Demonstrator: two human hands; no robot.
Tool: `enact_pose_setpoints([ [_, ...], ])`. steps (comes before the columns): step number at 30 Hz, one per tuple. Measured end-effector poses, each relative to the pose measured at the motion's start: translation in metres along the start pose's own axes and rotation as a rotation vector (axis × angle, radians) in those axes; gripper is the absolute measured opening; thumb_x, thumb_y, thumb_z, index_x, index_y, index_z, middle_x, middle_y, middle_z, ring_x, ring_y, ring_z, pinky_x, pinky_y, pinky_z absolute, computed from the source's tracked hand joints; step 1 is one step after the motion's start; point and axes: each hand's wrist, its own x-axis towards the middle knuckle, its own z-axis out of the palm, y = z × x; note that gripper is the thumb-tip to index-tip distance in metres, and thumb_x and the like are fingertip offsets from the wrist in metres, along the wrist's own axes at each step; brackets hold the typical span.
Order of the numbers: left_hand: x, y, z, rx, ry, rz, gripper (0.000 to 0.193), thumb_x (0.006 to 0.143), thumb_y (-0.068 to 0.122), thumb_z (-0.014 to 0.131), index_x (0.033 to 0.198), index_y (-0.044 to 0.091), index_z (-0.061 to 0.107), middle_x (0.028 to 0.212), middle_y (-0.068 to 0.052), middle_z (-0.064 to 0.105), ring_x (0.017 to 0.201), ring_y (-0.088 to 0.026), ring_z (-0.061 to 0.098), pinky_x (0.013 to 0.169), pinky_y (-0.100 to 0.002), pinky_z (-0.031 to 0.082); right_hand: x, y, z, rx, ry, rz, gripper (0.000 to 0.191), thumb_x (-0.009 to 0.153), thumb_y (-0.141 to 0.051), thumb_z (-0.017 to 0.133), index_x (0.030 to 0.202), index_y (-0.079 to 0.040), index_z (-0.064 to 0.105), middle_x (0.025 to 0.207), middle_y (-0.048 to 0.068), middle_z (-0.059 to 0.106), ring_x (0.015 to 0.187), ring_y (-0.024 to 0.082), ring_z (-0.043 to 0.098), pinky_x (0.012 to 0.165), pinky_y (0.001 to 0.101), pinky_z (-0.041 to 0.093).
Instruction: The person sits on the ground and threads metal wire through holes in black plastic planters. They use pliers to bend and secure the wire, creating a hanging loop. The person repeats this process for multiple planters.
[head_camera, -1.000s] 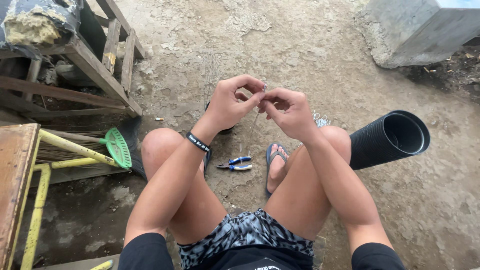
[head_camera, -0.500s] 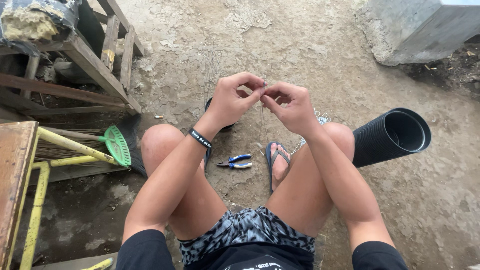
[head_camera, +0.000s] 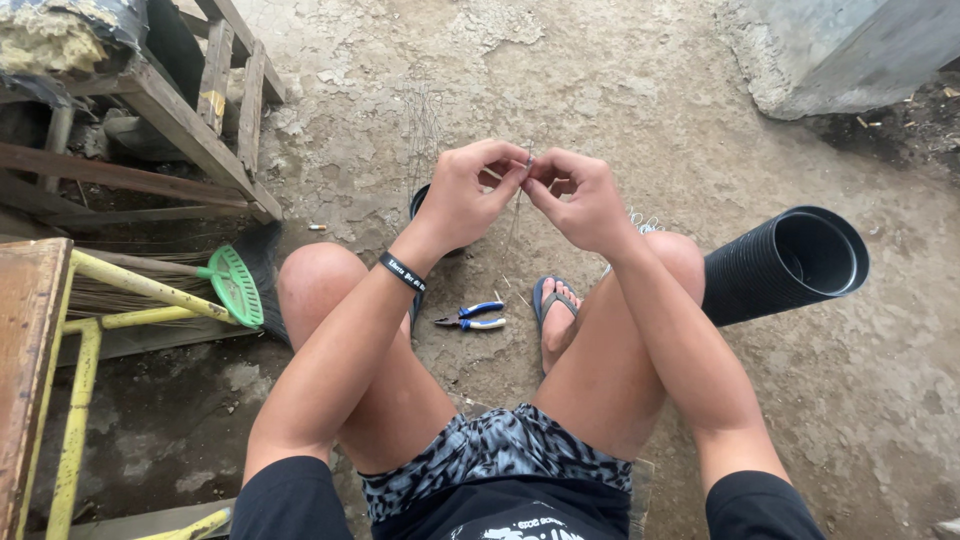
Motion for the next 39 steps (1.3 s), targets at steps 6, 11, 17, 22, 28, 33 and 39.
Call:
enact_pose_setpoints([
  [6,-0.001,0.003,-0.005,-0.008,-0.064,0.002,0.012,0.097,0.002,0.066,0.109,0.000,0.068,0.094,-0.011,0.077,0.090,-0.017,0.078,0.081,-0.031,0.062,0.001,0.005,0.000,0.133,-0.077,0.052,0.007,0.100,-0.003,0.065,0.105,0.002,0.067,0.094,0.000,0.067,0.088,0.005,0.061,0.079,0.0245,0.057],
  [11,-0.001,0.004,-0.004,0.027,-0.083,0.054,0.012,0.097,-0.001,0.064,0.109,-0.001,0.065,0.095,-0.013,0.074,0.091,-0.021,0.078,0.080,-0.032,0.062,0.001,0.006,-0.001,0.098,-0.088,0.013,0.007,0.099,-0.002,0.064,0.104,0.002,0.066,0.094,0.001,0.068,0.088,0.004,0.061,0.080,0.0240,0.057],
  [17,-0.002,0.005,-0.001,0.091,-0.092,0.094,0.014,0.095,-0.002,0.066,0.108,-0.001,0.062,0.097,-0.015,0.070,0.088,-0.024,0.075,0.076,-0.033,0.061,-0.002,0.007,-0.003,0.063,-0.095,0.024,0.005,0.098,-0.001,0.063,0.101,0.003,0.065,0.090,0.001,0.066,0.084,0.004,0.058,0.075,0.0241,0.054],
  [22,0.000,0.004,0.003,0.039,-0.097,0.020,0.015,0.095,0.000,0.067,0.108,-0.001,0.062,0.098,-0.013,0.068,0.083,-0.018,0.075,0.071,-0.028,0.061,-0.002,0.007,-0.001,0.180,-0.116,0.010,0.006,0.103,-0.001,0.057,0.107,0.002,0.060,0.096,0.001,0.064,0.089,0.005,0.062,0.081,0.0243,0.057],
  [28,-0.001,0.001,-0.001,-0.213,-0.184,-0.121,0.027,0.092,0.003,0.069,0.118,0.002,0.062,0.099,-0.006,0.068,0.086,-0.011,0.074,0.072,-0.026,0.062,-0.004,0.006,0.003,0.143,-0.047,0.102,0.003,0.104,-0.002,0.055,0.105,0.001,0.056,0.093,0.004,0.065,0.082,0.009,0.067,0.071,0.0274,0.060],
  [33,0.000,-0.007,-0.002,-0.226,-0.131,-0.179,0.023,0.095,0.003,0.068,0.118,0.002,0.067,0.097,-0.003,0.072,0.087,-0.009,0.072,0.074,-0.025,0.062,-0.001,0.000,0.000,0.205,-0.099,0.111,0.012,0.100,0.000,0.056,0.111,-0.001,0.052,0.101,0.005,0.066,0.092,0.010,0.069,0.076,0.0279,0.060],
  [39,0.004,-0.017,-0.003,-0.373,0.027,-0.165,0.020,0.095,-0.002,0.069,0.116,0.000,0.067,0.100,-0.001,0.067,0.094,-0.007,0.068,0.077,-0.024,0.060,-0.001,-0.001,0.007,0.153,-0.269,0.108,0.014,0.101,-0.002,0.062,0.114,0.000,0.060,0.101,0.005,0.070,0.095,0.011,0.070,0.084,0.0283,0.059],
])
